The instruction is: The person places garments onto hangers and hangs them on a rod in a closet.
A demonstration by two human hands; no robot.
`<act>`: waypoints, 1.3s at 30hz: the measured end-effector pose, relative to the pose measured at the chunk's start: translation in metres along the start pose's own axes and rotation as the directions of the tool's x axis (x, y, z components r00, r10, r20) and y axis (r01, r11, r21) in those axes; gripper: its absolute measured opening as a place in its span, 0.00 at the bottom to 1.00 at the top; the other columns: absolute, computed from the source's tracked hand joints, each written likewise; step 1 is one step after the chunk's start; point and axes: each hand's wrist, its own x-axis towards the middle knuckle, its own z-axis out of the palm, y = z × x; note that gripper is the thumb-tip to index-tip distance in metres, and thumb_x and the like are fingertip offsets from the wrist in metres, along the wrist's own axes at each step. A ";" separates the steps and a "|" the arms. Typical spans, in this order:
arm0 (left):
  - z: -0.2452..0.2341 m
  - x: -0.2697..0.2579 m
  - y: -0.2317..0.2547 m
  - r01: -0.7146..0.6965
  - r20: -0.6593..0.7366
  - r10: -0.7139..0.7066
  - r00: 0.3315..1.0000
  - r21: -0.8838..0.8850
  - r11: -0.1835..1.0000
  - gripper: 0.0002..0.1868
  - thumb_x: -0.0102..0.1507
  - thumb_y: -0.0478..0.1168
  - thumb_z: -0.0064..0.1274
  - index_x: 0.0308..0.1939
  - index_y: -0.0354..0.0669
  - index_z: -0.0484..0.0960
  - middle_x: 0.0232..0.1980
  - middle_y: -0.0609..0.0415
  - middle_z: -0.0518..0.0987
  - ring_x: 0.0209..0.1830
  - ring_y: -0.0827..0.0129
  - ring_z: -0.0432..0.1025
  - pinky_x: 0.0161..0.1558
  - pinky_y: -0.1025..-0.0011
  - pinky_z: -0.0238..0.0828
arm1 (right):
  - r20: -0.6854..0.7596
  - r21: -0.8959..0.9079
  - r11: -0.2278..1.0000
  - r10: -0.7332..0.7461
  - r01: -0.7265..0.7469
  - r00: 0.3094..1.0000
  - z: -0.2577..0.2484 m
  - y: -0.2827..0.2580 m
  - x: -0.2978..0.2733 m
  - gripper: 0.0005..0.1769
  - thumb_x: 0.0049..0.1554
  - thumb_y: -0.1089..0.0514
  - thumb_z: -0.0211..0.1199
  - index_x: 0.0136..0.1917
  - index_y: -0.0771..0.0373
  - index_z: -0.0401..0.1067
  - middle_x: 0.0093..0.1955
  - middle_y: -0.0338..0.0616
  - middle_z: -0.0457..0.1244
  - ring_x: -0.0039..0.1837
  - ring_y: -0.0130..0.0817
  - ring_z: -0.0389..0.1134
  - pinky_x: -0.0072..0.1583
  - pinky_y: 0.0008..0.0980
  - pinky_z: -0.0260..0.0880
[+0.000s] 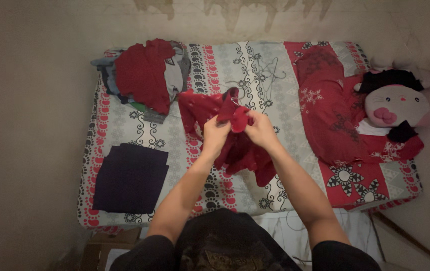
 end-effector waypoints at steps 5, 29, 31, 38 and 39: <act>-0.015 0.002 -0.011 0.440 0.117 -0.425 0.898 -0.189 0.878 0.10 0.67 0.40 0.52 0.49 0.40 0.82 0.40 0.58 0.83 0.35 0.73 0.74 0.38 0.72 0.73 | -0.027 -0.139 0.990 -0.007 0.003 1.000 0.002 -0.008 -0.008 0.13 0.56 0.59 0.68 0.54 0.65 0.77 0.46 0.39 0.73 0.47 0.20 0.68 0.52 0.26 0.70; -0.018 -0.005 -0.034 0.390 0.075 -0.385 0.920 -0.278 0.878 0.12 0.65 0.36 0.49 0.48 0.32 0.80 0.43 0.53 0.84 0.40 0.68 0.80 0.45 0.67 0.81 | -0.073 -0.304 0.953 -0.015 -0.008 0.997 0.015 -0.007 -0.017 0.13 0.51 0.60 0.70 0.50 0.65 0.77 0.37 0.44 0.69 0.38 0.24 0.67 0.44 0.29 0.69; -0.024 -0.013 -0.031 0.390 0.146 -0.362 0.921 -0.298 0.871 0.13 0.65 0.35 0.51 0.50 0.30 0.81 0.45 0.50 0.85 0.42 0.66 0.81 0.48 0.66 0.81 | -0.053 -0.288 0.958 -0.032 0.016 0.998 0.014 -0.003 -0.027 0.12 0.52 0.60 0.69 0.50 0.65 0.78 0.37 0.42 0.69 0.37 0.23 0.65 0.44 0.27 0.68; -0.023 -0.012 -0.023 0.262 0.111 -0.256 0.960 -0.045 0.964 0.13 0.67 0.36 0.55 0.50 0.29 0.84 0.45 0.48 0.85 0.39 0.69 0.78 0.43 0.70 0.77 | 0.049 -0.065 0.996 0.066 -0.063 0.997 -0.002 0.015 -0.019 0.12 0.55 0.57 0.68 0.49 0.66 0.78 0.37 0.36 0.69 0.40 0.19 0.64 0.44 0.25 0.67; -0.020 -0.014 -0.025 0.198 0.107 -0.196 0.975 -0.007 0.980 0.12 0.67 0.35 0.55 0.50 0.29 0.85 0.44 0.48 0.84 0.38 0.70 0.77 0.41 0.70 0.76 | 0.060 -0.027 0.998 0.055 -0.054 0.997 -0.002 0.016 -0.017 0.12 0.55 0.56 0.69 0.48 0.67 0.78 0.38 0.34 0.69 0.41 0.18 0.65 0.45 0.24 0.67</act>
